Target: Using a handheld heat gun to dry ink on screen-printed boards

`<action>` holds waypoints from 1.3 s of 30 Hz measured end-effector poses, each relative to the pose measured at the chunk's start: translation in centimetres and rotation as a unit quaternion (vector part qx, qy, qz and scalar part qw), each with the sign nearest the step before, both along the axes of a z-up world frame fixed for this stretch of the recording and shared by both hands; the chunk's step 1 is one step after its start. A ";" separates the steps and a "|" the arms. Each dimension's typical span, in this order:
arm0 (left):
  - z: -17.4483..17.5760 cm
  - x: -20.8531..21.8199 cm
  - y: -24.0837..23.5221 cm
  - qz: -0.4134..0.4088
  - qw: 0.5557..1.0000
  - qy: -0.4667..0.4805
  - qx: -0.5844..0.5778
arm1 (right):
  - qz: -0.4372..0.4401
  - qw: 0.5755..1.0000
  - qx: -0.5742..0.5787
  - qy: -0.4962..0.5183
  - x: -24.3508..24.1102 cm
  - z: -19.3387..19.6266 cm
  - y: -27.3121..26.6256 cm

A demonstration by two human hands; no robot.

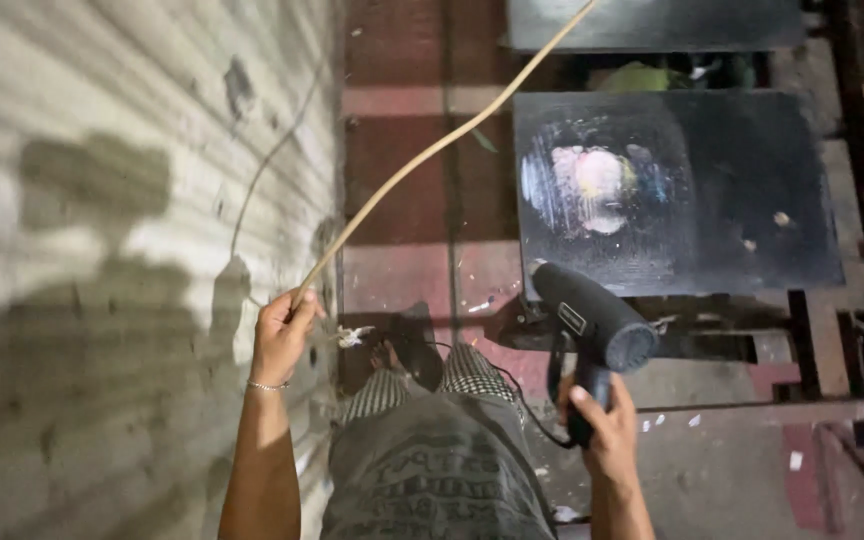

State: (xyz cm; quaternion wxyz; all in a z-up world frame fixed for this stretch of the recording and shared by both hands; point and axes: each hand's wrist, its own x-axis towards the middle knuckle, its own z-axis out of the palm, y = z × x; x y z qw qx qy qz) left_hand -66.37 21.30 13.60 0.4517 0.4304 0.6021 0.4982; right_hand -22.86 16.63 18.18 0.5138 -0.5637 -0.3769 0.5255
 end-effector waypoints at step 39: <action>6.0 -1.2 61.9 -0.637 0.482 -0.562 -0.213 | -0.534 0.648 -0.443 -0.314 -19.1 15.5 23.7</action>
